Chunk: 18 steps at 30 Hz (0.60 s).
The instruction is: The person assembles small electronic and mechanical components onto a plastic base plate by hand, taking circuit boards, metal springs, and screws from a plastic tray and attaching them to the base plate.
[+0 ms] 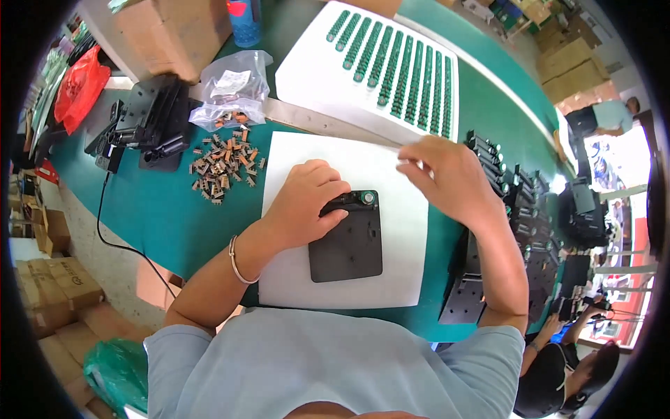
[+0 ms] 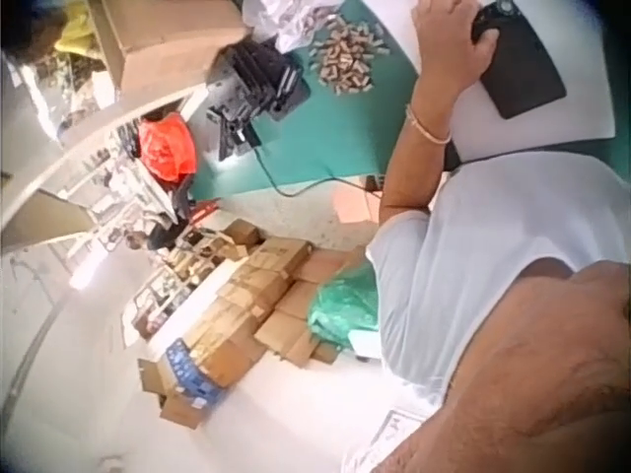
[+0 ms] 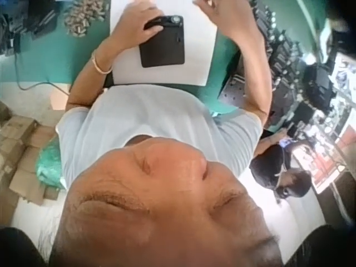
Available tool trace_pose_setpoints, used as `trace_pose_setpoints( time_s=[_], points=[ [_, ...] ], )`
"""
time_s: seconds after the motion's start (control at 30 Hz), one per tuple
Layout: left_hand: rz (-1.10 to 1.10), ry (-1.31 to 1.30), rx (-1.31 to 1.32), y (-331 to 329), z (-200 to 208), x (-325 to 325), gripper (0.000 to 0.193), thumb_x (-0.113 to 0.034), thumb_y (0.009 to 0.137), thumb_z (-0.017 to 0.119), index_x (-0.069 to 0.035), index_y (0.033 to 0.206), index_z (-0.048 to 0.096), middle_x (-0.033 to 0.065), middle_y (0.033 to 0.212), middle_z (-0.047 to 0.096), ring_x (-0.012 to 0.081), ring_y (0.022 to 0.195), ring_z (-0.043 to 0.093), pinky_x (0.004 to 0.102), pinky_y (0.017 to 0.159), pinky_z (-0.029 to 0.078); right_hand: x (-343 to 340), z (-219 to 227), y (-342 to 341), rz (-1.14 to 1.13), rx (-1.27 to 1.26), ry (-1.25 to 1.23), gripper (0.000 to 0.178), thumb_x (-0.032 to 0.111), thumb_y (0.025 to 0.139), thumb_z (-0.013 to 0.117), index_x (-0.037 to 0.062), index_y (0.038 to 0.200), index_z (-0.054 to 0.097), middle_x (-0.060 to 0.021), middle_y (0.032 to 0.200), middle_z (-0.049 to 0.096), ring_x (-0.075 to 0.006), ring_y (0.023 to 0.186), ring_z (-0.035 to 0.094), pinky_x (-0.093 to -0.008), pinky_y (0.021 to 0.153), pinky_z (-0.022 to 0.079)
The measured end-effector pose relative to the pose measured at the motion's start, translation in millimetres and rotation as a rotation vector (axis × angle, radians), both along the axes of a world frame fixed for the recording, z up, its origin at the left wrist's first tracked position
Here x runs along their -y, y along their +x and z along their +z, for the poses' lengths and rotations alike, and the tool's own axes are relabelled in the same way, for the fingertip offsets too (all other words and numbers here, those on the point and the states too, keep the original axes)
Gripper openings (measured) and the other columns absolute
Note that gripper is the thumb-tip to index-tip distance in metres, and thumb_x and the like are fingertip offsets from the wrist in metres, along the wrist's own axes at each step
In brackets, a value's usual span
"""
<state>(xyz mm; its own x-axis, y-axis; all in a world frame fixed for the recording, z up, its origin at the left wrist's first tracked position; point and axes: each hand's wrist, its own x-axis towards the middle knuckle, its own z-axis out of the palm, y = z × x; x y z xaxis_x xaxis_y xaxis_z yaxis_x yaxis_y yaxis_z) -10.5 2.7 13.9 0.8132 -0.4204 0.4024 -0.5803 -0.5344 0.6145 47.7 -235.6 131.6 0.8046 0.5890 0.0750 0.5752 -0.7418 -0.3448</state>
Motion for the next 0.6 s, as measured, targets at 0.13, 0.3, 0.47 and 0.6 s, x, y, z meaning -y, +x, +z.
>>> trace_pose_setpoints(
  time_s=[0.13, 0.3, 0.47, 0.6],
  points=[
    [-0.03, -0.041, 0.008, 2, -2, 5, 0.034, -0.015, 0.07, 0.079, -0.009, 0.101, 0.065, 0.0076, 0.102, 0.06, 0.0297, 0.108, 0.054, 0.0426, 0.095, 0.04, -14, -13, 50, -0.106, 0.116, -0.021, 0.015, 0.019, 0.087, 0.065, 0.0074, 0.092, 0.072, -0.0157, 0.088, 0.067, -0.0351, 0.082, 0.066, -0.0446, 0.075, 0.052],
    [-0.015, -0.046, 0.039, 4, -9, 6, 0.033, -0.016, 0.071, 0.078, -0.009, 0.1, 0.065, 0.0069, 0.099, 0.06, 0.0287, 0.104, 0.054, 0.0424, 0.092, 0.04, -32, -30, 102, -0.173, 0.13, -0.095, 0.017, 0.017, 0.085, 0.062, 0.0091, 0.095, 0.073, -0.0161, 0.094, 0.07, -0.0357, 0.087, 0.067, -0.0454, 0.079, 0.053],
    [0.018, -0.047, 0.08, 4, -15, 9, 0.032, -0.017, 0.072, 0.078, -0.009, 0.1, 0.065, 0.0068, 0.099, 0.06, 0.0286, 0.104, 0.054, 0.0427, 0.092, 0.04, -82, -32, 135, -0.179, 0.187, -0.062, 0.021, 0.02, 0.084, 0.061, 0.0085, 0.098, 0.072, -0.0137, 0.089, 0.072, -0.031, 0.082, 0.069, -0.0411, 0.075, 0.053],
    [0.006, -0.058, 0.07, 5, -16, 9, 0.033, -0.017, 0.072, 0.078, -0.009, 0.101, 0.064, 0.007, 0.099, 0.06, 0.0288, 0.106, 0.053, 0.0437, 0.093, 0.04, -116, -32, 142, -0.165, 0.243, -0.131, 0.02, 0.025, 0.087, 0.061, 0.0118, 0.095, 0.073, -0.0126, 0.097, 0.071, -0.0327, 0.093, 0.068, -0.0451, 0.079, 0.053]
  ],
)
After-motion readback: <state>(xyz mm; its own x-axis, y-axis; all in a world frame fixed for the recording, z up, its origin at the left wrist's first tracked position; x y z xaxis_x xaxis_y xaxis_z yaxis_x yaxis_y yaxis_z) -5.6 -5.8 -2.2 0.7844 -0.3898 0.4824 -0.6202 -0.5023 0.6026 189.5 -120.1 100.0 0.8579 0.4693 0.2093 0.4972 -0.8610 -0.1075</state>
